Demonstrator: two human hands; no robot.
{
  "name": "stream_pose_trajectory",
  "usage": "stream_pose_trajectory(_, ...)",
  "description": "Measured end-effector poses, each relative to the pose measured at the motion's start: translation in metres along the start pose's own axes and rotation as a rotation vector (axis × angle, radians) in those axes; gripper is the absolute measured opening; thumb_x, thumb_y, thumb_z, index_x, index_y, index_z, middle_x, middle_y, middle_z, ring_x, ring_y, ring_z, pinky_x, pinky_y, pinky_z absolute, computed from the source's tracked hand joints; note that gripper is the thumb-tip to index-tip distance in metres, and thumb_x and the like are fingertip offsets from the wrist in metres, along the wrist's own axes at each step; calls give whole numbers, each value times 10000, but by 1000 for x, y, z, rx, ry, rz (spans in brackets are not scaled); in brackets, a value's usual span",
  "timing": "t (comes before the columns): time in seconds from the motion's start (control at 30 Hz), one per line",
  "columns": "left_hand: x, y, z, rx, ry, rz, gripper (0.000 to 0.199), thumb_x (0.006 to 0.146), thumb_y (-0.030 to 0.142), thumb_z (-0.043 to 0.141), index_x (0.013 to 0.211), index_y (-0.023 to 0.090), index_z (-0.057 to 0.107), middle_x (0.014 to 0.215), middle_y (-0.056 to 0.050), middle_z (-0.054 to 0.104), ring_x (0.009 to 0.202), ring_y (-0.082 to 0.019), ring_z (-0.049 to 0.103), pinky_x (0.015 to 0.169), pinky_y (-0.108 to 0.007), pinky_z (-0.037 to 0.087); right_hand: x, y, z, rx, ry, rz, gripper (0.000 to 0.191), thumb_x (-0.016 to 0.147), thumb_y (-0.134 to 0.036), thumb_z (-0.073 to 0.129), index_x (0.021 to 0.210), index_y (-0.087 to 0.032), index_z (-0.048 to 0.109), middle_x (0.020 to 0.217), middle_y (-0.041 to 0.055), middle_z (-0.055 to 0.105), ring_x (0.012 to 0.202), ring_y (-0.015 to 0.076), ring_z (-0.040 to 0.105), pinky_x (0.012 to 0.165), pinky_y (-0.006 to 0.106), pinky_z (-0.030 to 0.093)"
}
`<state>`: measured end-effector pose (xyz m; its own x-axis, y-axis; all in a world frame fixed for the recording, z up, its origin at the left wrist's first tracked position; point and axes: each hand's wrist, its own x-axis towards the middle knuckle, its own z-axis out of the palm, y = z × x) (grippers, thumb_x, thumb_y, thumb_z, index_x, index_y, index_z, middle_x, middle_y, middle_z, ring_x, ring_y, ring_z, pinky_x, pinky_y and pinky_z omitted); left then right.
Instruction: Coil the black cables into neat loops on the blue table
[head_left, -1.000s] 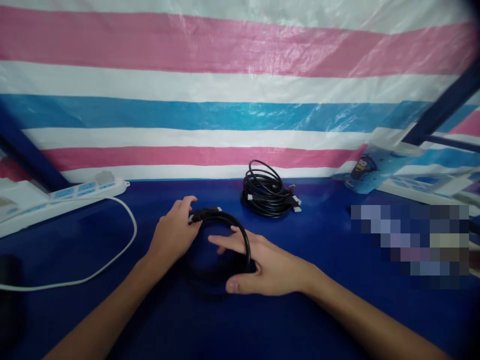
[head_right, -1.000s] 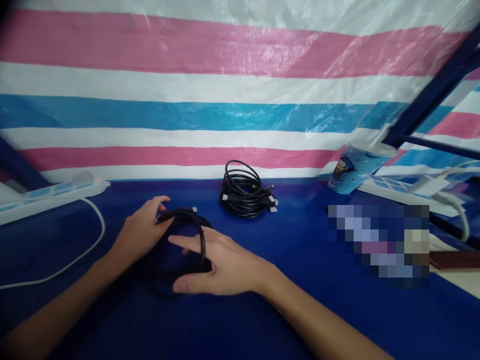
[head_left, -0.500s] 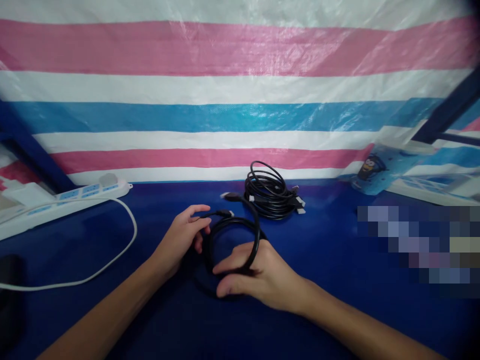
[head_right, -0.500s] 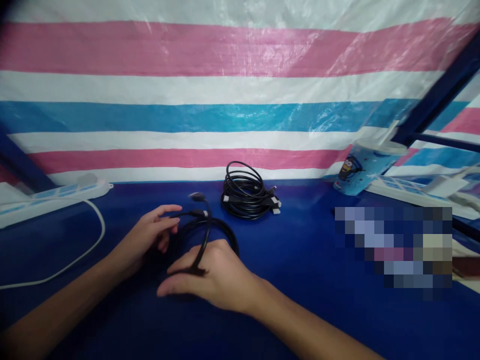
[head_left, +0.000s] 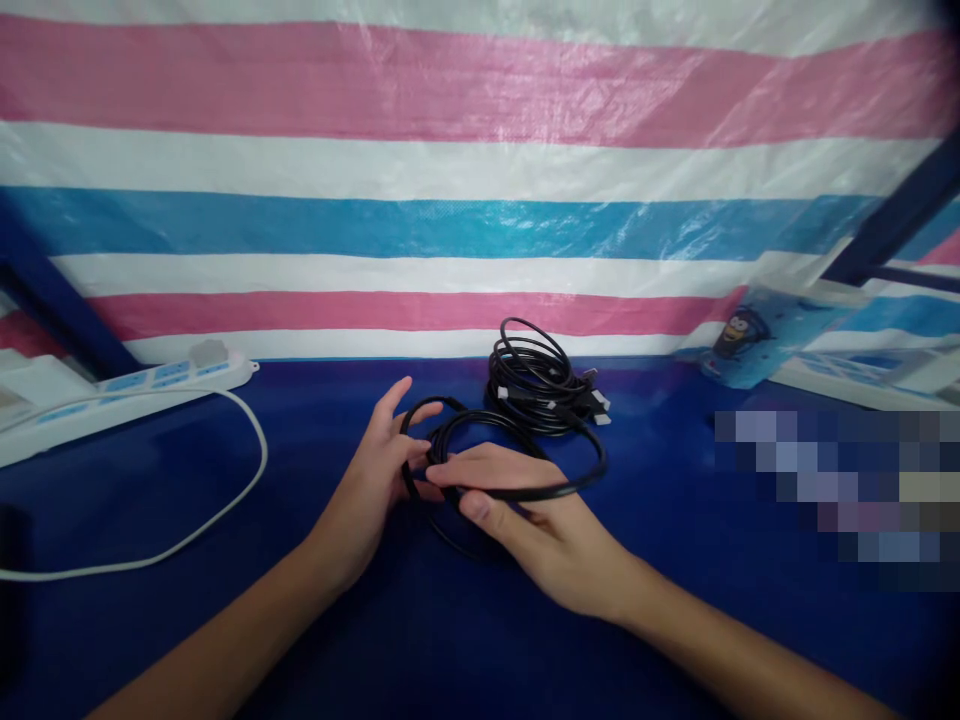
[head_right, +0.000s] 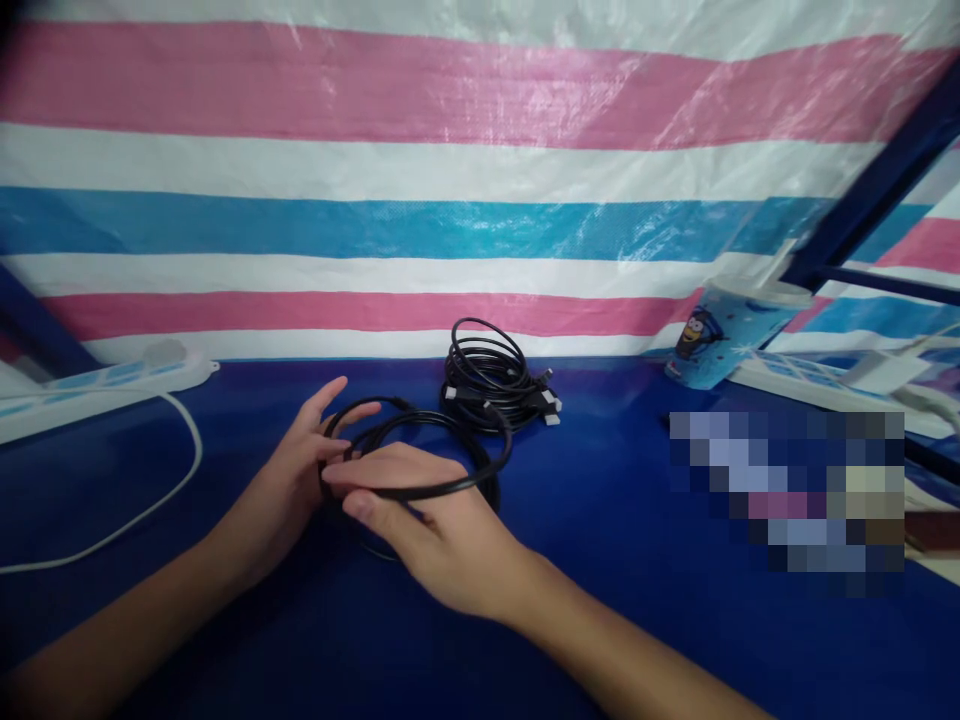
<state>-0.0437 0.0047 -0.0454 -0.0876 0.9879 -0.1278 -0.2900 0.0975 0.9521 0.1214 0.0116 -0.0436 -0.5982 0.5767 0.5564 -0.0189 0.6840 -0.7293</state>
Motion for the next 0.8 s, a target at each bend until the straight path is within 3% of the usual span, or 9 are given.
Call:
stream_pose_trajectory(0.1,-6,4,2,-185,16,-94,617,781,175,543,1342,383,395,1228,-15,586,750,-105,636,623,-209,532,-2,-4,-1,-250,17,-171,237,922,-162,526,1119,-116,649,1061,77,644,990,121,593,838,227,487)
stream_pose_trajectory(0.2,-10,7,1,-130,22,-89,606,756,179,563,1314,367,421,1037,-19,631,488,-81,534,435,-213,446,-2,-5,-9,-493,191,-272,205,902,-145,538,1060,-103,662,1014,90,632,999,154,579,870,289,470)
stream_pose_trajectory(0.33,-2,8,-8,121,76,-19,440,707,222,640,1132,265,538,1000,-21,627,383,-51,434,331,-193,320,2,-2,-33,-647,508,-161,128,897,-174,544,926,-163,668,977,68,577,932,137,556,803,278,450)
stream_pose_trajectory(0.4,4,8,-15,253,114,27,400,692,252,668,1071,242,540,1072,-25,622,385,-33,415,340,-190,321,5,1,-45,-495,561,-90,163,925,-213,505,831,-177,633,905,57,589,884,143,569,774,290,450)
stream_pose_trajectory(0.5,14,9,-29,462,170,86,374,746,369,613,1080,230,518,1076,-45,636,409,-38,405,368,-196,318,8,5,-56,-31,513,6,207,952,-265,462,789,-186,562,748,25,572,767,150,586,731,310,463)
stream_pose_trajectory(0.57,19,12,-39,596,191,105,357,771,408,562,1071,216,532,1016,-58,659,444,-67,439,396,-209,321,8,5,-58,123,460,38,186,957,-284,456,822,-191,545,663,-5,515,670,135,559,675,296,458)
stream_pose_trajectory(0.63,25,16,-49,724,222,134,309,765,384,559,1023,214,564,975,-60,673,549,-123,531,475,-240,378,6,5,-56,100,420,60,195,967,-301,439,854,-191,553,646,-17,494,641,120,539,654,276,445)
stream_pose_trajectory(0.7,31,17,-59,872,265,187,265,752,347,567,987,224,588,967,-67,676,760,-214,606,645,-312,449,5,3,-53,42,384,91,235,978,-317,424,862,-184,578,712,-1,548,727,124,569,718,277,447)
stream_pose_trajectory(0.8,40,14,-69,1043,259,271,252,713,327,599,939,220,629,996,-100,672,1019,-333,563,887,-452,404,2,0,-47,-155,272,93,225,984,-288,418,949,-174,608,859,24,620,850,123,584,769,255,434)
